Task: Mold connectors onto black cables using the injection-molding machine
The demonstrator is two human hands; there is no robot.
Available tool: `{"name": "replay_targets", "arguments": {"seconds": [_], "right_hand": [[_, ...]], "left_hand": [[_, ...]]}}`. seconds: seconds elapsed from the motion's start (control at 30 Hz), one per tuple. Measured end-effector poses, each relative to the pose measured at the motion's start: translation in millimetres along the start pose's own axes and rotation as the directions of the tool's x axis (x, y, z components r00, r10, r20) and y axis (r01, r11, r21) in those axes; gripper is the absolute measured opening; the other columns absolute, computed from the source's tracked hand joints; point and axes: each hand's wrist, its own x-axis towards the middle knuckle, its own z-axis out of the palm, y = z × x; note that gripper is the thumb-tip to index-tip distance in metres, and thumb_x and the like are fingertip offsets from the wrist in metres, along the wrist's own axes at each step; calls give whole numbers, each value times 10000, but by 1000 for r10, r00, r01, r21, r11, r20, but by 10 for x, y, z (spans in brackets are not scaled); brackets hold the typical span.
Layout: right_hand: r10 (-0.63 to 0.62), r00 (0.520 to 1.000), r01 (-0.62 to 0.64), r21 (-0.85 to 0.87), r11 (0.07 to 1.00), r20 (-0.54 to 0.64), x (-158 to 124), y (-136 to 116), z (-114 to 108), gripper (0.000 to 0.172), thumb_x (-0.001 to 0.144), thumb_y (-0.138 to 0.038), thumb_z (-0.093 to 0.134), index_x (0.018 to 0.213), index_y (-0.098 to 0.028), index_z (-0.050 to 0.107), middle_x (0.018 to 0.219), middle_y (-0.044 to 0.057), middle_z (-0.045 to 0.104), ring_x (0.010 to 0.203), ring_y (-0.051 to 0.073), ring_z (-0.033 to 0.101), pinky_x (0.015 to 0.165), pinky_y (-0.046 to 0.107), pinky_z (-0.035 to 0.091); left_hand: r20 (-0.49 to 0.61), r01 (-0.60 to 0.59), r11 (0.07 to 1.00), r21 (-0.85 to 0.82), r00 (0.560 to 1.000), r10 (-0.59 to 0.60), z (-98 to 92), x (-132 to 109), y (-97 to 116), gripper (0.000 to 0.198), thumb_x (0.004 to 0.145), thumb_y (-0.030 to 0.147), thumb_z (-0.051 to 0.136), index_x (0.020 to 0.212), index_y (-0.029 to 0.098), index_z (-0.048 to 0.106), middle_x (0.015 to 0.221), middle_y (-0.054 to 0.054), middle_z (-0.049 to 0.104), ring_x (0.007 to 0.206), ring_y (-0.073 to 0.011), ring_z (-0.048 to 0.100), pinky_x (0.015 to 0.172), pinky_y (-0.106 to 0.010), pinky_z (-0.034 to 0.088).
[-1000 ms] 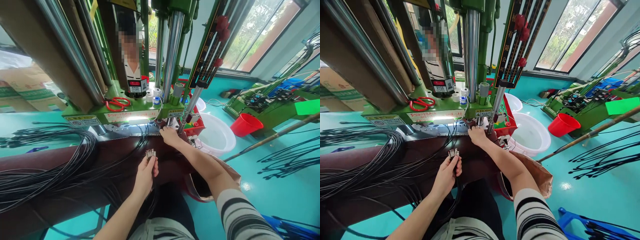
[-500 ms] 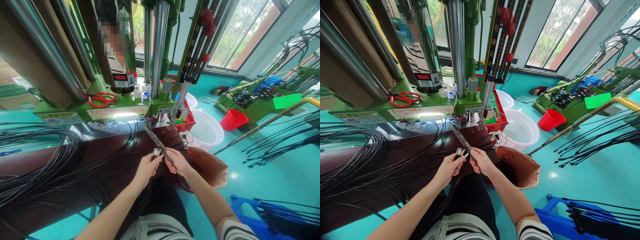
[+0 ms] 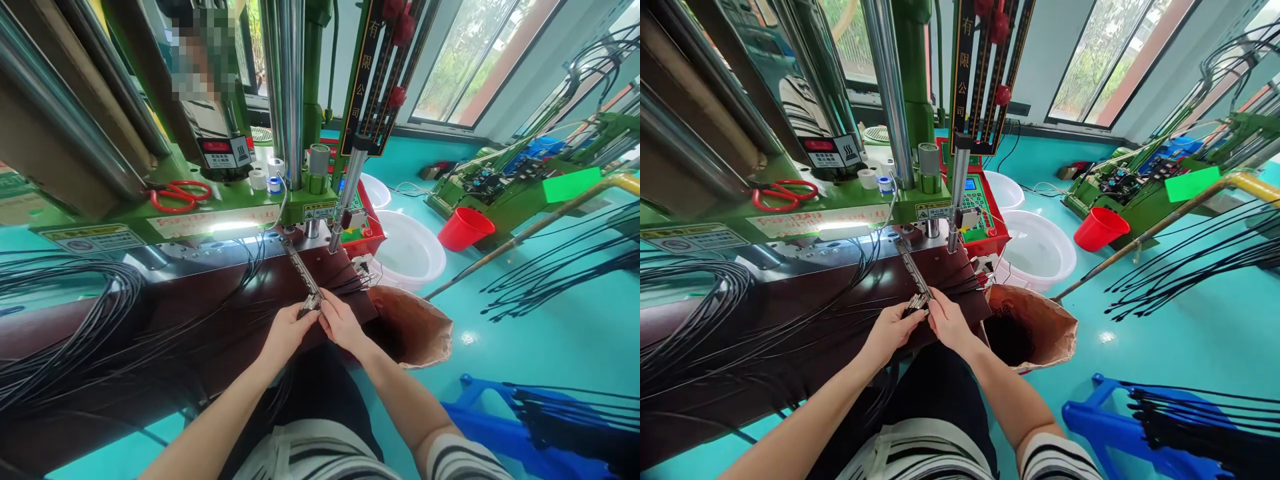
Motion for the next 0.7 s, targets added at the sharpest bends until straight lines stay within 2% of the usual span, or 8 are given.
{"name": "replay_targets", "arguments": {"seconds": [0.13,0.2,0.27,0.33,0.47,0.63,0.7], "right_hand": [[26,1000,-26,53,998,-6,1,0,19,434,843,-395,444,1196,-148,494,427,-79,405,278,40,298,254,156,207],[62,998,-57,134,989,-33,5,30,3,462,830,-411,461,1209,-148,475,431,-79,417,267,43,299,249,156,206],[80,996,-68,207,976,-50,9,67,-20,499,818,-430,479,1237,-162,442,440,-81,427,268,43,304,252,151,206],[78,995,-61,256,965,-55,11,97,-41,519,813,-434,489,1256,-174,416,449,-83,431,272,41,304,256,146,203],[55,998,-49,260,964,-13,15,114,-69,504,824,-425,479,1257,-174,421,448,-80,429,276,40,293,264,149,200],[57,997,-63,170,983,44,6,74,-90,486,842,-407,454,1272,-182,423,460,-77,423,287,39,296,278,155,195],[49,997,-55,90,994,63,-3,45,-86,494,851,-409,440,1287,-179,409,447,-85,397,300,39,292,288,154,207]], "left_hand": [[-47,-108,986,129,992,115,-37,-18,-36,299,680,439,597,685,142,568,477,45,448,385,-57,380,371,-180,280],[-139,-150,985,83,977,160,-45,-18,-32,328,721,471,547,797,153,567,497,58,424,401,-55,380,382,-171,299],[-190,-149,989,-23,971,142,-40,-15,-18,322,747,485,510,846,180,513,478,91,346,363,-41,305,347,-156,247],[-147,-100,992,-73,985,89,-23,-13,2,302,737,479,529,789,190,458,453,108,308,334,-33,257,324,-149,205],[-1,-1,1000,-19,1000,1,11,-19,46,333,685,473,594,680,173,449,397,101,317,319,-30,268,322,-155,204],[36,87,994,-68,996,-85,-4,-11,53,333,664,463,617,688,172,456,366,119,262,305,-19,193,321,-154,138],[24,81,995,-62,997,-80,-29,-7,21,323,664,444,622,672,174,445,361,117,263,306,-19,200,325,-153,142]]}}
